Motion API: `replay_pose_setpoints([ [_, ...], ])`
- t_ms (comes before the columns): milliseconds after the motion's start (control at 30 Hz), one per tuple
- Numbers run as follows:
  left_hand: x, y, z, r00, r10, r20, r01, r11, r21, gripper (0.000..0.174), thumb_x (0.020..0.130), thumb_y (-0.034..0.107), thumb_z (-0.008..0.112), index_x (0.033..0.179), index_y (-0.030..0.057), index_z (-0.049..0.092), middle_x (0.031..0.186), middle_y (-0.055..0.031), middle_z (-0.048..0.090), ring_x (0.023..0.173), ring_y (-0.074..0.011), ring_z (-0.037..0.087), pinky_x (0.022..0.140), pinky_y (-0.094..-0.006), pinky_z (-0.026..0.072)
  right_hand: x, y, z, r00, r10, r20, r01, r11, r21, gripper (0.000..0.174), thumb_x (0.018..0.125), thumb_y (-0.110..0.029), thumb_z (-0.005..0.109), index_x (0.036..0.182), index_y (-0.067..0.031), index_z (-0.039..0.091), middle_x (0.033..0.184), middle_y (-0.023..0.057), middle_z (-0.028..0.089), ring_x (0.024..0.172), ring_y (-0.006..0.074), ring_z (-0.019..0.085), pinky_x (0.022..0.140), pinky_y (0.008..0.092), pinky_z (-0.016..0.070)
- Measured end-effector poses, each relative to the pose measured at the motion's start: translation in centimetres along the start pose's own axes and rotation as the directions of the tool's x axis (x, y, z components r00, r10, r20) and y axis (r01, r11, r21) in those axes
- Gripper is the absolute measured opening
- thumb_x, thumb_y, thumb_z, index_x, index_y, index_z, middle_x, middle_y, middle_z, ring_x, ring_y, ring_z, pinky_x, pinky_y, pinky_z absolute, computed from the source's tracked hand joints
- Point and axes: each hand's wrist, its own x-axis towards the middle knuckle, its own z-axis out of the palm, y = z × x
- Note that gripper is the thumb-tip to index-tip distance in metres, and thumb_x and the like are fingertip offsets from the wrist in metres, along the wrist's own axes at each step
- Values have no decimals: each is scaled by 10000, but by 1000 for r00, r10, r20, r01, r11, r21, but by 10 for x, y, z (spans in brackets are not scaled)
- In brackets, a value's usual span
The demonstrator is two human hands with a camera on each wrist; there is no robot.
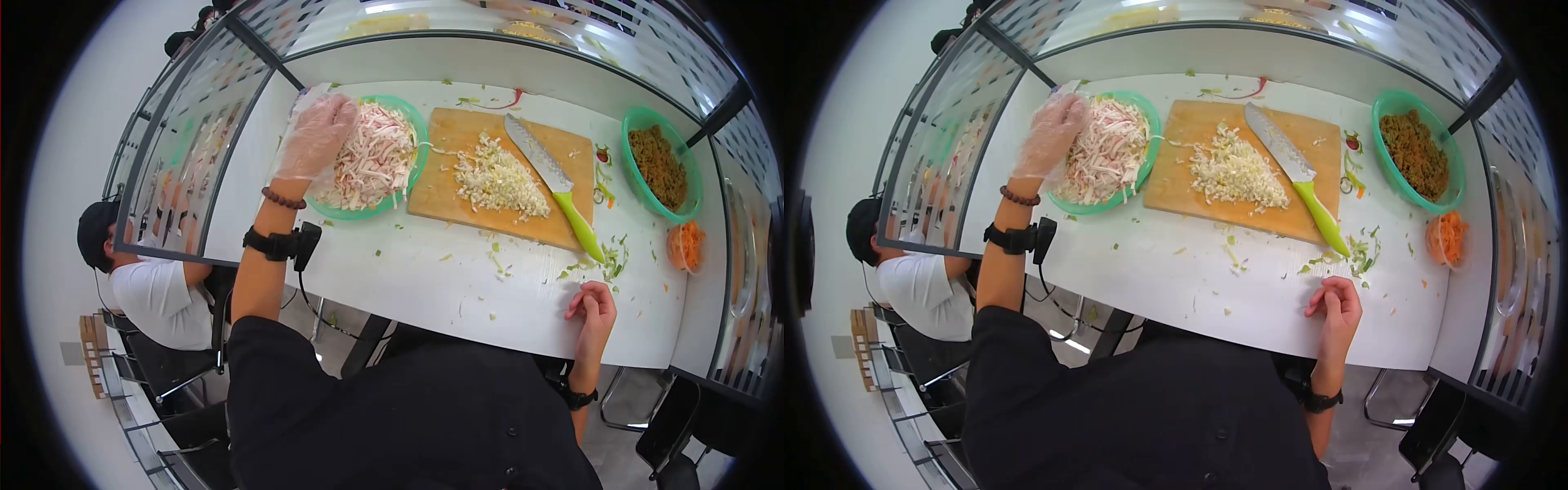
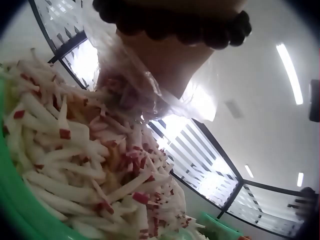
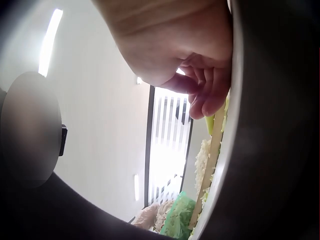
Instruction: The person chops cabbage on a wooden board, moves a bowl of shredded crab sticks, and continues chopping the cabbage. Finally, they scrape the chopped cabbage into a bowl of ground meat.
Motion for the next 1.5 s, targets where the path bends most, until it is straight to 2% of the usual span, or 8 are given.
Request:
replay_pose_setpoints([
  [167,-4,-1,-24,997,37,62,-22,973,-230,417,1023,363,408,1170,51,642,1162,-158,653,1129,-326,590,1004,-406,427,1,1,0,1000,-13,13,13,1000,-11,131,970,-46,462,1018,-7,578,738,65,580,571,128,541,561,240,466],
  [300,-14,28,-60,929,-204,308,348,761,-548,600,1056,491,289,1391,58,533,1390,-91,567,1296,-195,515,1143,-358,319,1,1,2,1000,-11,1,12,1000,-29,133,970,-45,458,1017,-6,576,736,65,578,570,126,538,559,239,465],
  [600,-19,-4,-90,972,-231,37,214,816,-537,425,1035,357,473,1250,21,622,1265,-106,644,1171,-188,600,1028,-327,434,1,2,3,1000,-14,-10,13,998,-61,140,971,-66,455,1015,-11,576,738,62,554,578,118,505,563,236,456],
  [733,-49,-102,-68,887,-442,-129,364,845,-392,305,1001,281,530,1154,56,669,1106,-129,708,1003,-214,683,858,-378,529,0,1,4,1000,-10,-18,9,998,-60,138,970,-63,454,1013,-10,575,738,62,553,579,119,505,566,236,456],
  [800,-86,-196,-22,898,-419,-132,440,850,288,351,971,323,548,1187,64,643,1126,-183,688,1038,-328,661,876,-441,519,0,1,4,1000,-9,-23,7,998,-55,138,970,-62,453,1013,-11,574,738,62,552,580,118,504,568,235,456],
  [1067,-127,-174,38,754,-654,-65,636,701,324,224,826,221,656,980,61,684,909,-226,694,928,-373,667,834,-460,526,1,0,5,1000,-16,-14,14,997,-74,135,970,-64,453,1013,-10,570,733,62,549,577,118,503,570,234,454],
  [1267,-88,-172,29,755,-630,184,635,772,33,174,843,190,651,921,38,684,807,-157,690,815,-290,679,740,-385,529,3,6,1,999,-32,-23,30,997,-74,131,964,-51,460,1018,-9,571,731,66,573,561,133,534,551,242,461],
  [1500,-57,-205,88,949,-254,-184,212,952,-220,379,837,128,644,1208,59,618,1253,-152,598,1105,-281,580,938,-362,467,2,2,7,998,-35,-43,31,995,-98,132,962,-62,460,1006,-15,575,727,61,559,564,121,513,553,231,448],
])
